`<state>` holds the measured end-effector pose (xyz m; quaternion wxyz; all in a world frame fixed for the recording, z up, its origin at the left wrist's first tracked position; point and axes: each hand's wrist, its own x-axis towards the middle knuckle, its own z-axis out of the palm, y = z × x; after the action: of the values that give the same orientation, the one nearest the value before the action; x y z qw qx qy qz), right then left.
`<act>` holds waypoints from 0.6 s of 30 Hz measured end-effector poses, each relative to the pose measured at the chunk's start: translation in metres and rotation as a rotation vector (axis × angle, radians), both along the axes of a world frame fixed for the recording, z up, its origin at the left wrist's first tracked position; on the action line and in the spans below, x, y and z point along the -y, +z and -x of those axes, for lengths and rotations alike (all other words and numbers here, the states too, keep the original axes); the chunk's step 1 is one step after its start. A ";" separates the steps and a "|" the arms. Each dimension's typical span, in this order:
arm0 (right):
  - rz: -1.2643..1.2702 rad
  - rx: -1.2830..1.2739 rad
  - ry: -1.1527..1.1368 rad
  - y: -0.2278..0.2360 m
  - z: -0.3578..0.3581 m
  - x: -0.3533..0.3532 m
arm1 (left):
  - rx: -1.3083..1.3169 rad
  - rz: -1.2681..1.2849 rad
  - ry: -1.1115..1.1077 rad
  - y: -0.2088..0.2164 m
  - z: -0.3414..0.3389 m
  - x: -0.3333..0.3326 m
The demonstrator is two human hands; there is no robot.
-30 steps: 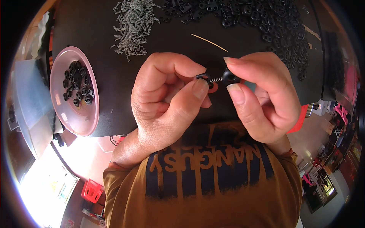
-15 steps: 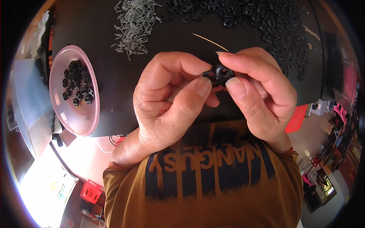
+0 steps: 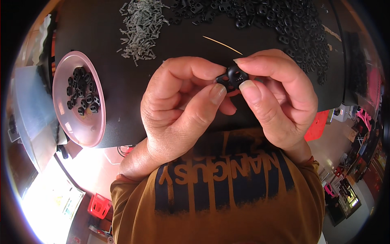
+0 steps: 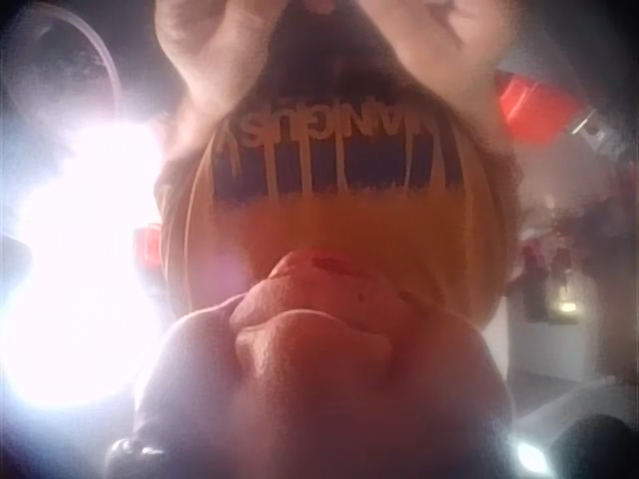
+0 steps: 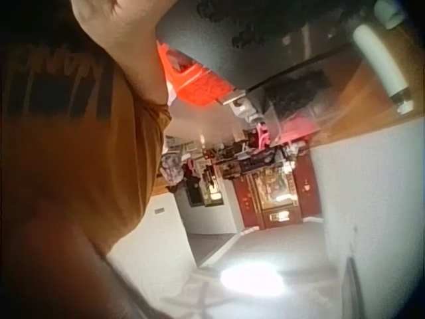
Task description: The person assembles small mechanical components by hand. They pick up a black plastic housing, insert a metal spring, and then fit a black plastic cap onto the assembly. This process is repeated multiple times with parts taken from piles on the table and placed into a pink bowl.
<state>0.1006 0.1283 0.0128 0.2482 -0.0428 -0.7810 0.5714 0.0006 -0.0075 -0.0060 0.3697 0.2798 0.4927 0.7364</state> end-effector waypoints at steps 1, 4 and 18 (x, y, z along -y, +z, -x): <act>-0.017 0.004 0.008 0.000 0.000 0.000 | -0.008 -0.013 0.000 -0.001 0.000 0.000; -0.031 0.006 0.013 0.001 0.001 0.000 | 0.007 -0.047 0.017 0.000 -0.001 -0.001; -0.019 -0.016 0.050 -0.009 0.002 0.002 | 0.052 -0.114 -0.024 -0.005 -0.002 -0.003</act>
<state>0.0987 0.1262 0.0042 0.2405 -0.0161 -0.7852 0.5704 0.0025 -0.0040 -0.0108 0.3747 0.2872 0.4369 0.7656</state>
